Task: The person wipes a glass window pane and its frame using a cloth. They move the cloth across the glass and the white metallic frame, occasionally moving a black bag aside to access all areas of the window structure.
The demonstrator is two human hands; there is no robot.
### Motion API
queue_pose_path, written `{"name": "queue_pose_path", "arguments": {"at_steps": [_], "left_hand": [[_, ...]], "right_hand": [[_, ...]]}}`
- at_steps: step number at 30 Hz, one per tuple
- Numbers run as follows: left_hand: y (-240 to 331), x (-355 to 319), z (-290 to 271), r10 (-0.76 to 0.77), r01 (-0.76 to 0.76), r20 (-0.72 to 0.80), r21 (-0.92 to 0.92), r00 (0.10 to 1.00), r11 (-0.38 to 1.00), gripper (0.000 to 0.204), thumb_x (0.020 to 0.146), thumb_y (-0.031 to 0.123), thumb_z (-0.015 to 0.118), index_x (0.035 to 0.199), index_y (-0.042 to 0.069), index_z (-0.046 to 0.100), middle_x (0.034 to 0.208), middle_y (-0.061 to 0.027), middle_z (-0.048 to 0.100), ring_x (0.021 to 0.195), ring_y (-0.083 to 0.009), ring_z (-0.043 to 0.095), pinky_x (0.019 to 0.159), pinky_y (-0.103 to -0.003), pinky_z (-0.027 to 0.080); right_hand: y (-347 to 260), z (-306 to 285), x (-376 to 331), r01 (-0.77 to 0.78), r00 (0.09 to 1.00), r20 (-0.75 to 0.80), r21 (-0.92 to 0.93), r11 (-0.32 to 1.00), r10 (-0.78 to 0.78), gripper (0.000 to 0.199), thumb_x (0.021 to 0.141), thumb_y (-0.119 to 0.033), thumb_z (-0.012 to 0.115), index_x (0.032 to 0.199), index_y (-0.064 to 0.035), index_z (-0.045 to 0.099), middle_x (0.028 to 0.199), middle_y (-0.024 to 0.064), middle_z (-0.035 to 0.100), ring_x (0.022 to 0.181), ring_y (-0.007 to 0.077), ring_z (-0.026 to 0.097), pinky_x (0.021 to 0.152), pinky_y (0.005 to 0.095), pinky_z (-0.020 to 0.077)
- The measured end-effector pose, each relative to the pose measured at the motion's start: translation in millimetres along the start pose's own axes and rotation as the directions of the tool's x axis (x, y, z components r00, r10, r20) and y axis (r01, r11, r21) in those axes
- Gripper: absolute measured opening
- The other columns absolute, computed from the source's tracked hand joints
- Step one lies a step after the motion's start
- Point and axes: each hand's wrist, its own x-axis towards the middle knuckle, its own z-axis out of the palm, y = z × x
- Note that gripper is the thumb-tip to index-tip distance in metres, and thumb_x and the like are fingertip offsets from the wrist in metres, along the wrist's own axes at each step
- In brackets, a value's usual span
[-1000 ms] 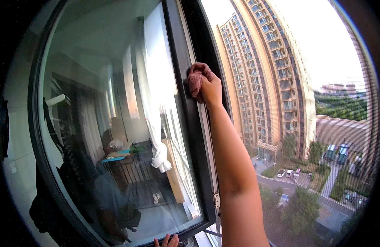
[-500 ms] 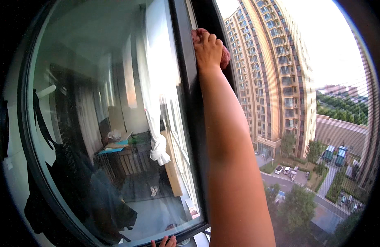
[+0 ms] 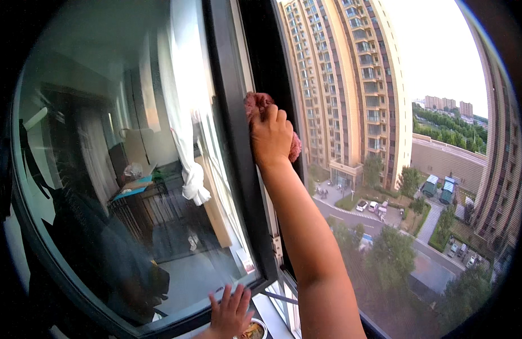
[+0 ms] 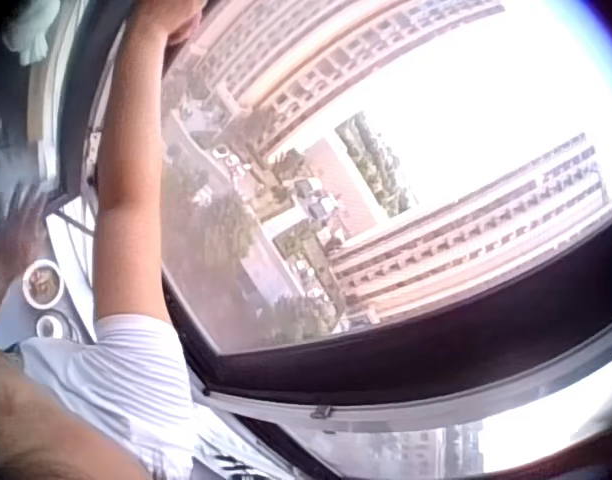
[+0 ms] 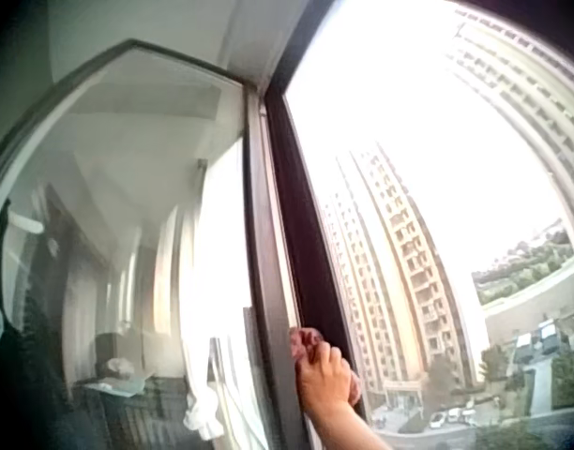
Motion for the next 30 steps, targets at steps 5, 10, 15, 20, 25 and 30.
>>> {"name": "queue_pose_path", "arguments": {"at_steps": [5, 10, 15, 20, 25, 30], "left_hand": [[-6, 106, -23, 0.043, -0.046, -0.204, -0.014, 0.978, 0.999, 0.089, 0.075, 0.038, 0.074, 0.147, 0.005, 0.033, 0.155, -0.0188, 0.026, 0.142, -0.0427, 0.022, 0.108, -0.068, 0.006], [-10, 183, -60, 0.015, -0.021, -0.303, -0.017, 0.953, 1.000, 0.090, 0.074, 0.037, 0.076, 0.147, 0.005, 0.033, 0.155, -0.0193, 0.023, 0.144, -0.0395, 0.021, 0.110, -0.066, 0.008], [-16, 224, -80, -0.002, 0.006, -0.339, 0.009, 0.941, 1.000, 0.085, 0.071, 0.035, 0.079, 0.143, 0.008, 0.041, 0.154, -0.0153, 0.029, 0.142, -0.0371, 0.024, 0.107, -0.065, 0.018], [-26, 229, -64, 0.074, 0.053, -0.332, 0.359, 0.940, 0.932, 0.053, 0.083, 0.031, 0.063, 0.131, 0.011, 0.057, 0.150, -0.0054, 0.039, 0.141, -0.0364, 0.026, 0.104, -0.063, 0.024], [-26, 232, -60, 0.087, 0.095, -0.391, 0.423, 0.916, 0.901, 0.050, 0.086, 0.030, 0.057, 0.134, 0.015, 0.056, 0.151, -0.0050, 0.039, 0.141, -0.0374, 0.026, 0.105, -0.062, 0.022], [-26, 235, -61, 0.094, 0.012, -0.320, 0.314, 0.943, 0.949, 0.060, 0.084, 0.032, 0.064, 0.138, 0.012, 0.050, 0.151, -0.0078, 0.034, 0.137, -0.0387, 0.028, 0.101, -0.061, 0.034]], "right_hand": [[0, -12, -1, 0.104, 0.994, 0.042, 0.011, 0.995, -0.104, 0.013, 0.078, -0.014, 0.059, 0.089, -0.0081, 0.063, 0.095, 0.0096, 0.051, 0.087, 0.0261, 0.053, 0.066, 0.0356, 0.0456], [-4, 6, 78, 0.103, 0.995, -0.006, -0.076, 0.992, -0.104, 0.020, 0.079, -0.016, 0.060, 0.095, -0.0070, 0.066, 0.104, 0.0103, 0.053, 0.093, 0.0264, 0.054, 0.069, 0.0341, 0.0461], [-4, 25, 193, 0.083, 0.996, 0.022, -0.156, 0.984, -0.081, 0.034, 0.085, -0.018, 0.059, 0.117, -0.0064, 0.061, 0.117, 0.0100, 0.050, 0.102, 0.0266, 0.051, 0.079, 0.0372, 0.0458], [-11, 22, 276, 0.043, 0.996, 0.087, -0.292, 0.955, -0.018, 0.042, 0.085, -0.026, 0.064, 0.124, -0.0104, 0.061, 0.122, 0.0110, 0.048, 0.109, 0.0272, 0.049, 0.084, 0.0383, 0.0424], [-5, 29, 290, 0.081, 0.989, -0.111, -0.168, 0.983, -0.100, 0.040, 0.086, -0.018, 0.061, 0.126, -0.0204, 0.057, 0.118, 0.0099, 0.052, 0.111, 0.0279, 0.051, 0.091, 0.0399, 0.0416], [-2, 47, 225, 0.155, 0.977, -0.086, -0.331, 0.931, -0.193, 0.029, 0.090, -0.035, 0.051, 0.111, -0.0182, 0.063, 0.119, 0.0104, 0.056, 0.113, 0.0336, 0.050, 0.099, 0.0474, 0.0364]]}}
